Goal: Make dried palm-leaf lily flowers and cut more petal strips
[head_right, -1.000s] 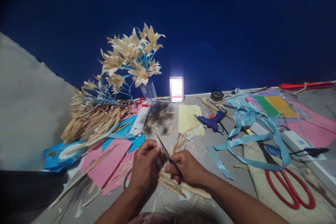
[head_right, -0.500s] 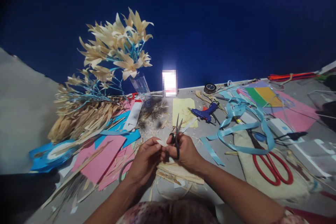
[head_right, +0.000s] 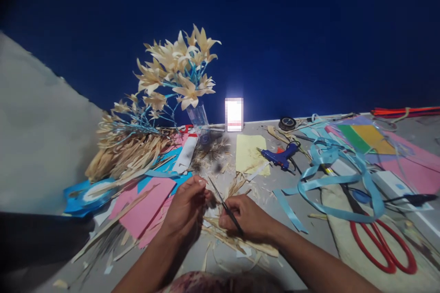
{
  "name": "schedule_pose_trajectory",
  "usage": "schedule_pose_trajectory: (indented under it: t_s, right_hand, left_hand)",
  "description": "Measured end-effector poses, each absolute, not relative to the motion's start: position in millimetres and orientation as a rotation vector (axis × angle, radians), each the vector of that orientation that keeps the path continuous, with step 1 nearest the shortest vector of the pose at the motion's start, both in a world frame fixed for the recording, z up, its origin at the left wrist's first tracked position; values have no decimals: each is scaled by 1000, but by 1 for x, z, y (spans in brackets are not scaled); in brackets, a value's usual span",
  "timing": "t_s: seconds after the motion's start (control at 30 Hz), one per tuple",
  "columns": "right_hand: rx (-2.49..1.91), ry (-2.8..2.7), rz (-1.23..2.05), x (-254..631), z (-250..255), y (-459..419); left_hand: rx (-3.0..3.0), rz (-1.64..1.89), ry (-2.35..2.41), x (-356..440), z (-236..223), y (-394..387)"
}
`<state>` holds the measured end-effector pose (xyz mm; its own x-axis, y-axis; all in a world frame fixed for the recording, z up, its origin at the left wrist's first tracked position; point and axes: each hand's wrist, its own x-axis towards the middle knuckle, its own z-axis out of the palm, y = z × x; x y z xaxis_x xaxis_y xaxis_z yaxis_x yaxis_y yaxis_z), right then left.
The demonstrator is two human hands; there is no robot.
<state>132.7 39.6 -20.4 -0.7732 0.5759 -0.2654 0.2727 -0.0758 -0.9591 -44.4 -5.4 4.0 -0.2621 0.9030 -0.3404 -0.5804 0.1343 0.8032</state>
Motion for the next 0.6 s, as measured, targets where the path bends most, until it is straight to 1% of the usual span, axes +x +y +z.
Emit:
schedule_pose_trajectory:
  t_s: [0.2, 0.43, 0.6]
  right_hand:
    - [-972, -2002, 1900, 132, -22, 39]
    - [-946, -1792, 2164, 130, -27, 39]
    - [-887, -1758, 2175, 131, -27, 39]
  left_hand:
    - [513, 1520, 1261, -43, -2, -7]
    - [512, 1534, 1234, -42, 0, -8]
    - [499, 1562, 1204, -41, 0, -9]
